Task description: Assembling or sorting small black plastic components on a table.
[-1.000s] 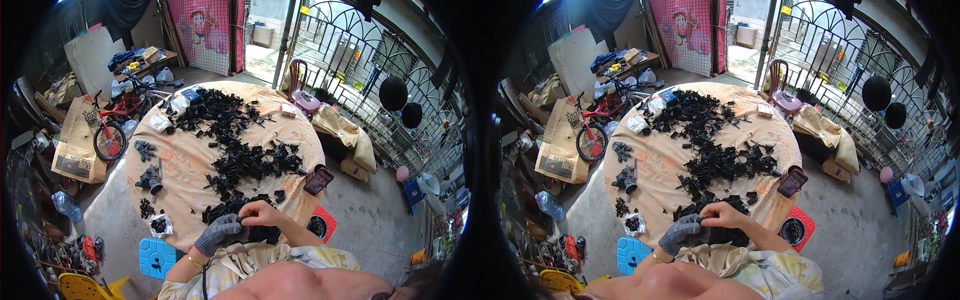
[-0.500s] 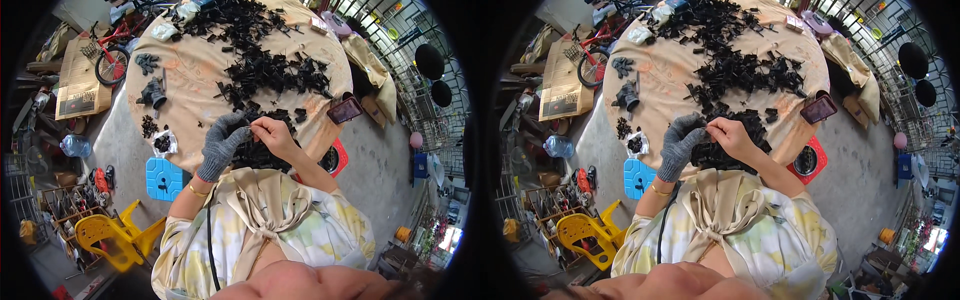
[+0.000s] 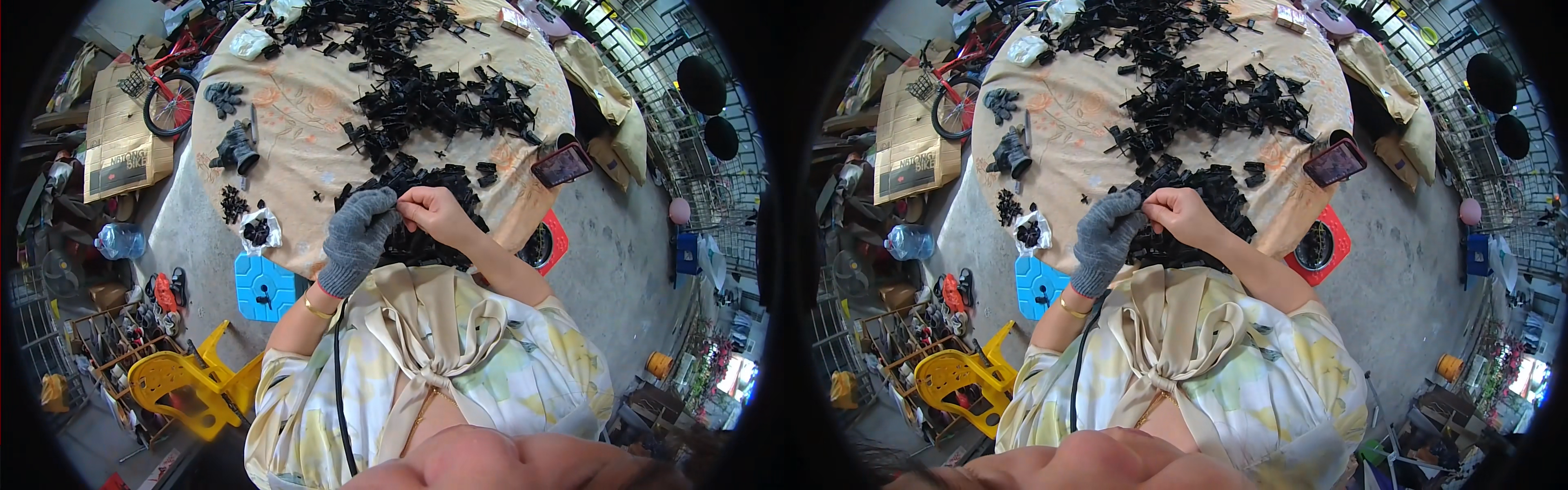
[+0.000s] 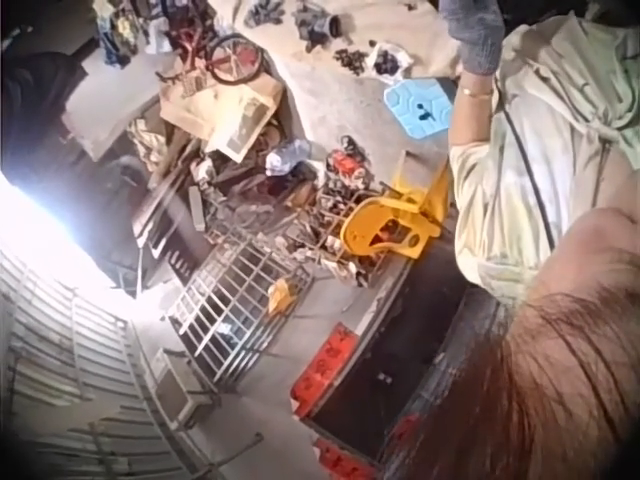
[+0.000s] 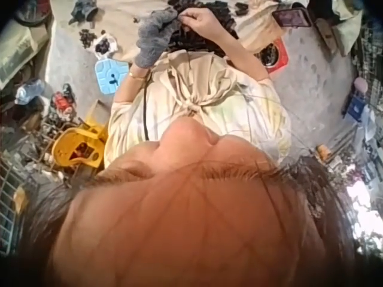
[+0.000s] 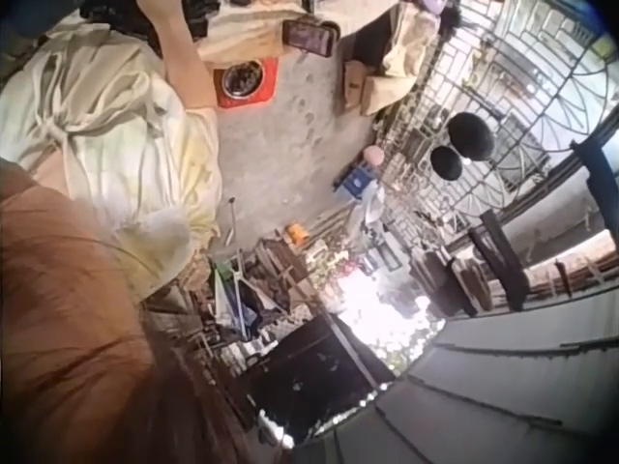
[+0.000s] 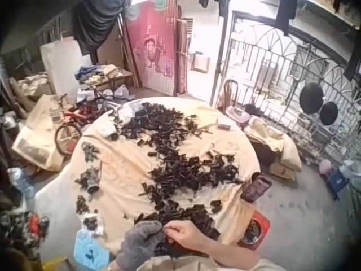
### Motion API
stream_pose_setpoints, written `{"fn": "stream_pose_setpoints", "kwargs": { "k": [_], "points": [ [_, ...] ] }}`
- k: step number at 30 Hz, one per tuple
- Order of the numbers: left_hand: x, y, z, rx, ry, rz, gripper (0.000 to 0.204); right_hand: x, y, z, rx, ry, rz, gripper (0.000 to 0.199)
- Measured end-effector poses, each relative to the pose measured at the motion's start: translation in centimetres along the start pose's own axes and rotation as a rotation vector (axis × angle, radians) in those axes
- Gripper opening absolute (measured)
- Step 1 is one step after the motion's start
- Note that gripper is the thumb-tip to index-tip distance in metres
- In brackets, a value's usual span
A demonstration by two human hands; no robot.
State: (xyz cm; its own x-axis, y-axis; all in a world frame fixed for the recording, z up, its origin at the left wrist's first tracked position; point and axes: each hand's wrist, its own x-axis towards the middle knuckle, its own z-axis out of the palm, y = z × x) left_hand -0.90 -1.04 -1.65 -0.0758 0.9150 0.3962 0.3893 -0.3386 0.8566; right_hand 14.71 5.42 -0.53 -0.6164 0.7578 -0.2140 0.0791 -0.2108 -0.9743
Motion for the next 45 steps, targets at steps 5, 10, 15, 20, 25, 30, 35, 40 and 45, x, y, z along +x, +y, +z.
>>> {"fn": "stream_pose_setpoints", "kwargs": {
  "k": [5, 10, 15, 20, 25, 30, 35, 40, 45],
  "points": [
    [-1.6, -2.6, 0.5, 0.077, -0.104, -0.036, 0.037, 2.4, 2.4, -2.4, -0.347, -0.285, 0.125, 0.016],
    [-1.9, -3.4, 1.3, 0.138, -0.115, -0.151, 0.041, 8.1, 3.7, -5.0, -0.563, -0.087, -0.171, 0.017],
    [-1.5, -2.4, 1.7, 0.36, -0.391, -0.058, 0.05, 13.3, 7.8, -3.2, -1.411, 0.164, -0.377, 0.006],
    [-1.4, -3.6, 1.2, 0.155, -0.301, 0.0, 0.052, 15.9, 10.6, -3.7, -1.465, 0.182, -0.415, 0.006],
    [-1.8, -4.1, 0.4, -0.001, -0.308, -0.204, 0.043, 16.1, 10.1, -4.7, -1.458, 0.148, -0.486, 0.01],
    [-0.8, -4.7, -0.3, -0.515, -0.009, -0.519, 0.043, 14.1, 6.3, -5.1, -1.068, 0.29, -0.524, 0.023],
    [1.7, -4.3, -1.3, -0.773, 0.128, -0.561, 0.05, 9.8, 1.1, -5.1, -0.314, 0.094, -0.296, 0.023],
    [2.2, -3.4, -1.3, -0.966, -0.069, -0.582, 0.046, 5.4, -0.7, -4.7, -0.126, -0.269, -0.155, 0.019],
    [1.6, -2.9, -0.9, -1.156, -0.247, -0.539, 0.035, 2.7, -1.4, -4.0, 0.015, -0.127, -0.169, 0.014]
  ]
}}
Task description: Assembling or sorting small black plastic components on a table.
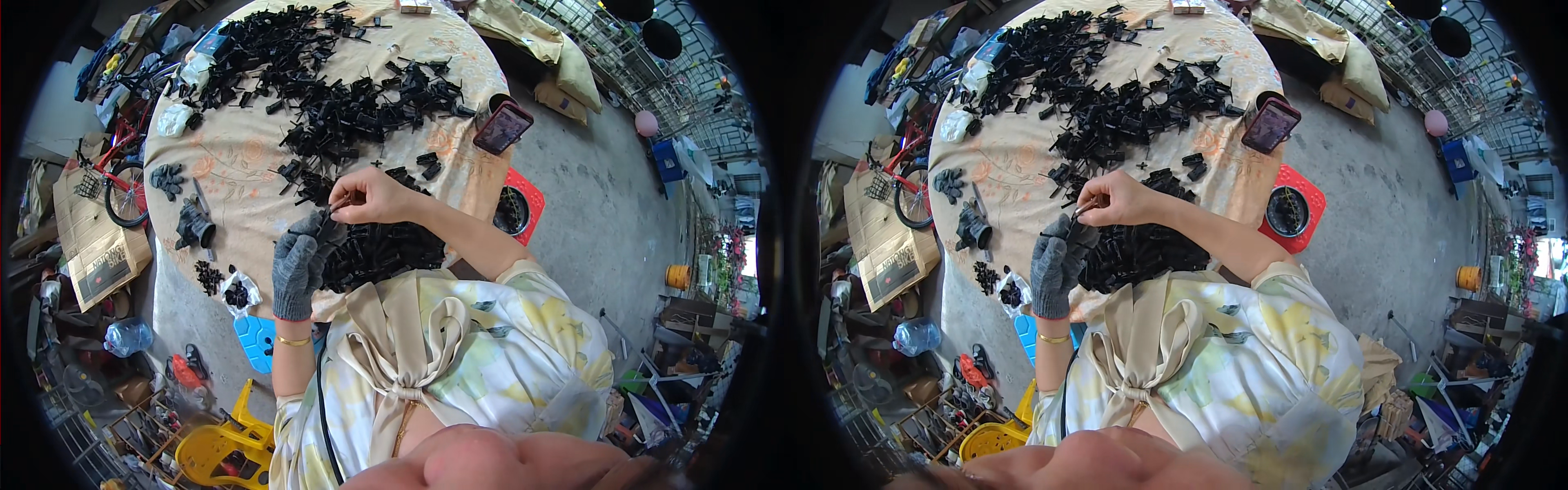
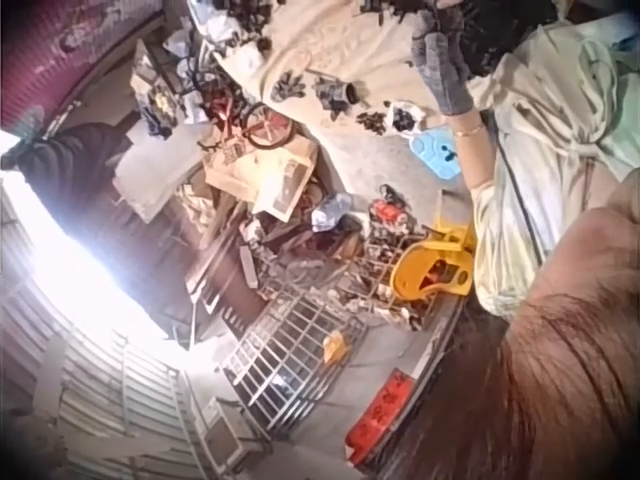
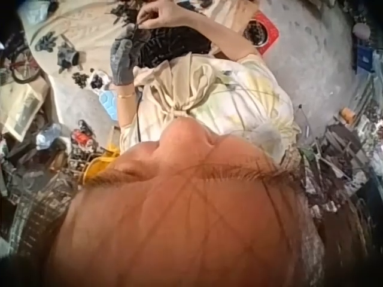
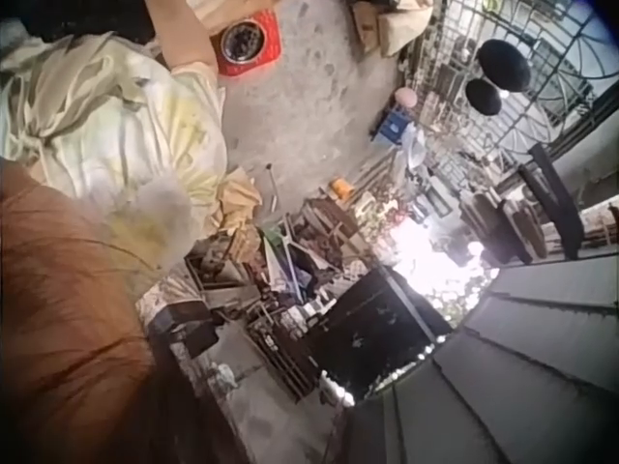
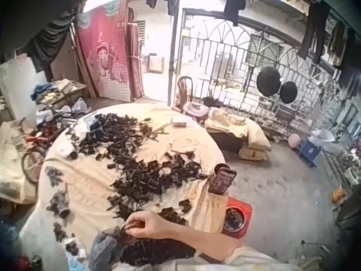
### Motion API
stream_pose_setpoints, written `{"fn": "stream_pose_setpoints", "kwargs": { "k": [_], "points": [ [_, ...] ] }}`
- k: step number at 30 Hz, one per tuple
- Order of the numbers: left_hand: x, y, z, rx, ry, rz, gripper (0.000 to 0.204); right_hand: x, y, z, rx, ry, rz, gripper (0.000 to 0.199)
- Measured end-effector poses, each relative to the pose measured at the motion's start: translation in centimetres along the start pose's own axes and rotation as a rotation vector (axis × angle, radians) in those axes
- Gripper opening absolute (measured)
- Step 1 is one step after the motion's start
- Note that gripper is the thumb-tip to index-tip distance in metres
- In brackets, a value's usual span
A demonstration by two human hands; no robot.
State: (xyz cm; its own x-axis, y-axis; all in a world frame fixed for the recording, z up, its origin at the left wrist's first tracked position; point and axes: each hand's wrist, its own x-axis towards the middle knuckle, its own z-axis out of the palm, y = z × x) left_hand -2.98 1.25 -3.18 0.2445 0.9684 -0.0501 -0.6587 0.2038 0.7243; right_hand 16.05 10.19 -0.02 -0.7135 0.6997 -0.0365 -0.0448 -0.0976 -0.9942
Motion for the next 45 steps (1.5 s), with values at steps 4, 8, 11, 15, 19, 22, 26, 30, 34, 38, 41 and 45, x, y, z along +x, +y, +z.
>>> {"fn": "stream_pose_setpoints", "kwargs": {
  "k": [4, 8, 11, 15, 19, 22, 26, 30, 34, 38, 41, 45],
  "points": [
    [-0.2, 0.0, 0.7, -0.212, -0.032, -0.048, 0.038, -1.0, -0.1, 0.8, -0.128, -0.007, -0.13, 0.011],
    [-0.6, 1.2, 1.6, -0.17, -0.043, -0.254, 0.047, -1.3, 0.1, 0.8, -0.206, -0.015, -0.263, 0.016],
    [-0.7, 1.8, 2.4, -0.019, -0.041, -0.338, 0.048, -1.8, -1.2, 0.6, -0.206, -0.132, -0.27, 0.014],
    [-1.1, 2.3, 4.1, 0.071, 0.019, -0.387, 0.043, -2.0, -1.8, 0.7, -0.233, -0.221, -0.265, 0.018],
    [-0.9, 2.3, 4.2, 0.109, 0.091, -0.371, 0.03, -2.2, -1.1, 0.9, -0.179, -0.215, -0.242, 0.019],
    [-0.9, 2.2, 4.6, 0.144, 0.156, -0.269, 0.023, -2.6, -1.3, 1.8, -0.251, 0.046, -0.073, 0.019],
    [-0.8, 0.7, 4.3, 0.151, 0.262, -0.053, 0.019, -3.1, 0.1, 2.7, -0.185, 0.176, -0.014, 0.013],
    [-0.9, 0.2, 4.8, 0.408, 0.329, 0.092, 0.031, -3.4, 0.0, 3.8, -0.158, 0.159, 0.017, 0.011],
    [-1.4, -0.5, 4.2, 0.535, 0.335, 0.185, 0.042, -3.3, -0.4, 3.9, -0.201, 0.163, 0.036, 0.011],
    [-1.6, -1.1, 4.0, 0.666, 0.362, 0.243, 0.035, -3.5, -0.5, 4.3, -0.202, 0.174, 0.016, 0.011],
    [-1.8, -1.3, 3.7, 0.612, 0.364, 0.255, 0.032, -3.6, -0.3, 4.6, -0.295, 0.187, -0.012, 0.011],
    [-2.0, -1.1, 3.4, 1.02, 0.28, 0.371, 0.03, -3.3, 1.1, 4.2, -0.083, 0.166, 0.123, 0.011]
  ]
}}
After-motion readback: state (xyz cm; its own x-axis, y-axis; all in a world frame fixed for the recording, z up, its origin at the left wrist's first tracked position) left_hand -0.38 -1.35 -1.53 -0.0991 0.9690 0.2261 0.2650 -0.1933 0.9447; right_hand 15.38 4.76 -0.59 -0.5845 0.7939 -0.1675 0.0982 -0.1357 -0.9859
